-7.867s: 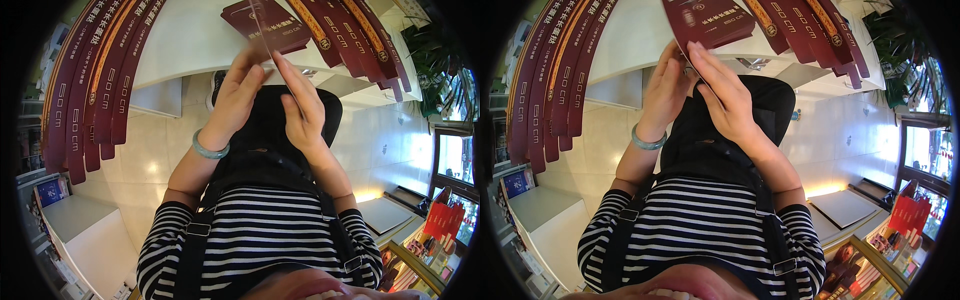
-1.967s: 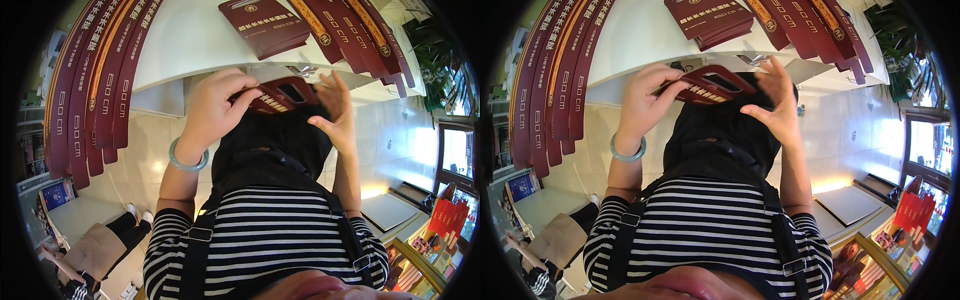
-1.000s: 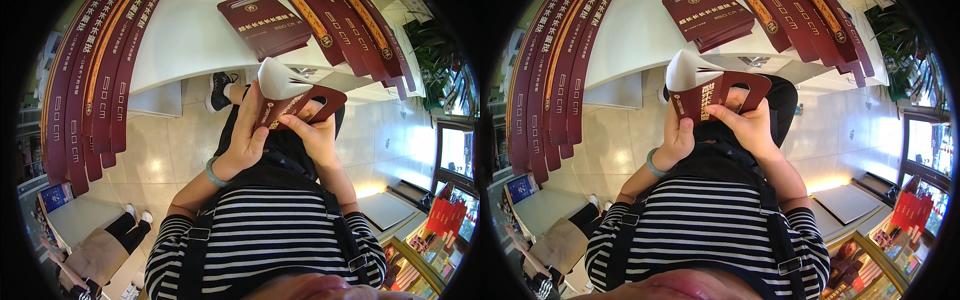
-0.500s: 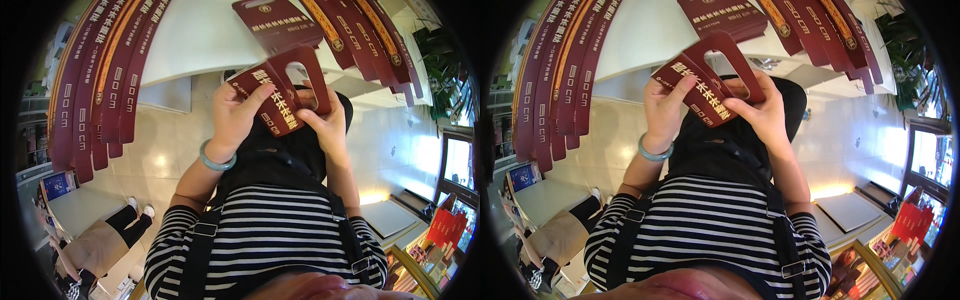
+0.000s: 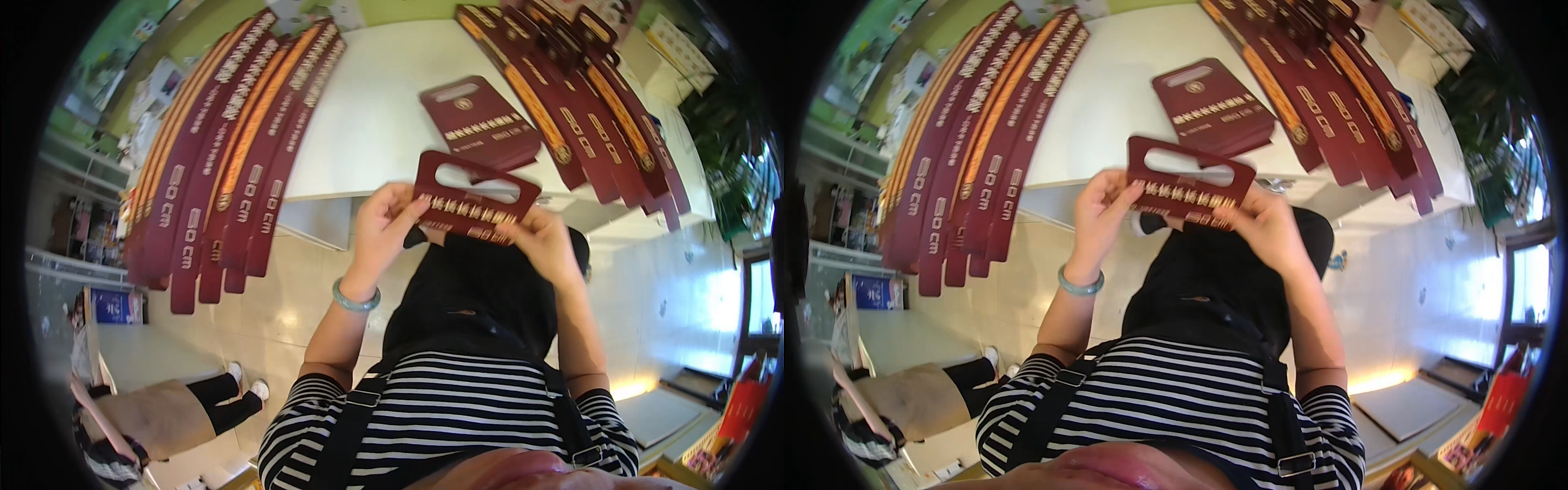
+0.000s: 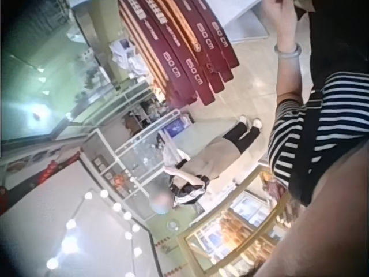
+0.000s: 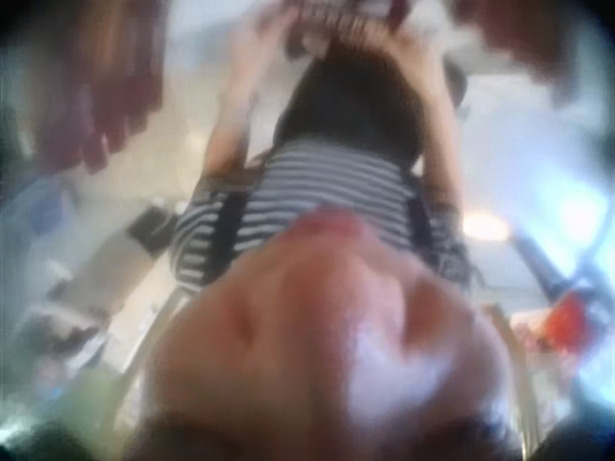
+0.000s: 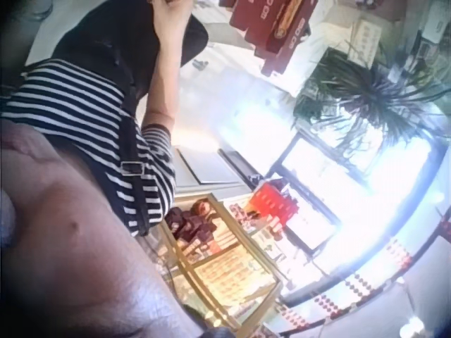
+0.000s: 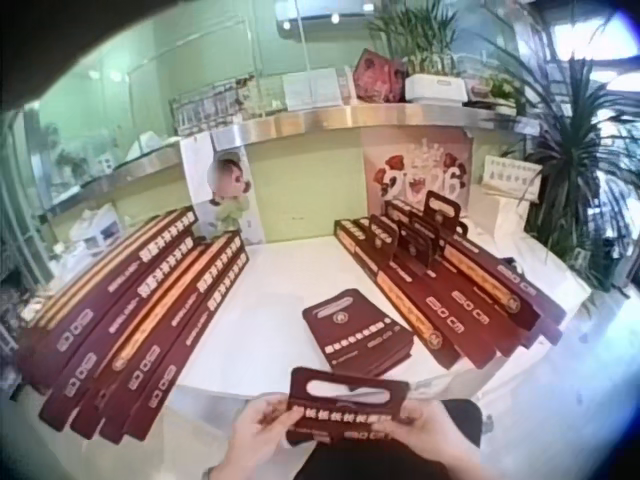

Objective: The person repeatedly picks up flat maroon cardboard pieces, folds them into rectangular boxes with handles, and places them on a white table. The process is repeated for multiple identical units.

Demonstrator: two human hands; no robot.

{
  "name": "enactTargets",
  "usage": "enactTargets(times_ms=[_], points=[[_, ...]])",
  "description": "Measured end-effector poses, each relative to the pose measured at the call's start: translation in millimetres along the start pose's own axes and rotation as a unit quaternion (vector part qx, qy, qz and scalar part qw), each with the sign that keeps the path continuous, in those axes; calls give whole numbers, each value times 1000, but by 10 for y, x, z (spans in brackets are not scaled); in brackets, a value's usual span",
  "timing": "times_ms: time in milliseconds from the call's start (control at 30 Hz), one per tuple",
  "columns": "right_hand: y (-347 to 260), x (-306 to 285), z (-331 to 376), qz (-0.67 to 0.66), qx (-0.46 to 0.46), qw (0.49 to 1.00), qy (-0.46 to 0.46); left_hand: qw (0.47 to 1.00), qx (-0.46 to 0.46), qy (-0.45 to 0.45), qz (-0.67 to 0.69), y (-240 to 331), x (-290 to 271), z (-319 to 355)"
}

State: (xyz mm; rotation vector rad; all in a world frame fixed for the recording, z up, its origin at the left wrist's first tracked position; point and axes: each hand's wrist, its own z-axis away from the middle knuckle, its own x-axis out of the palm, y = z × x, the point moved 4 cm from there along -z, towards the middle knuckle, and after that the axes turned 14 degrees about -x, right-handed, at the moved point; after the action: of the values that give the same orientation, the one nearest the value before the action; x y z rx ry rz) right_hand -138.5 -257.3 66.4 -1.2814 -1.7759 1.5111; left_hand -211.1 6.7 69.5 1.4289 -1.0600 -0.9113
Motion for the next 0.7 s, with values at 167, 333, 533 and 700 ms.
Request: enactTargets(times_ms=[167, 333, 533, 700], points=[[-36, -127, -1062, -73, -130, 971, 189, 714, 172, 274, -621, 695, -1145, -799], [248, -245, -1277, 184, 16, 979, 84, 592, -91, 253, -759, 364, -2268, -1263], [89, -355, -899, 335, -83, 913, 216, 529, -52, 251, -809, 154, -2208, -1204], [-323, -186, -551, 223, -166, 931, 237, 595, -117, 259, -751, 647, -1972, -1092]])
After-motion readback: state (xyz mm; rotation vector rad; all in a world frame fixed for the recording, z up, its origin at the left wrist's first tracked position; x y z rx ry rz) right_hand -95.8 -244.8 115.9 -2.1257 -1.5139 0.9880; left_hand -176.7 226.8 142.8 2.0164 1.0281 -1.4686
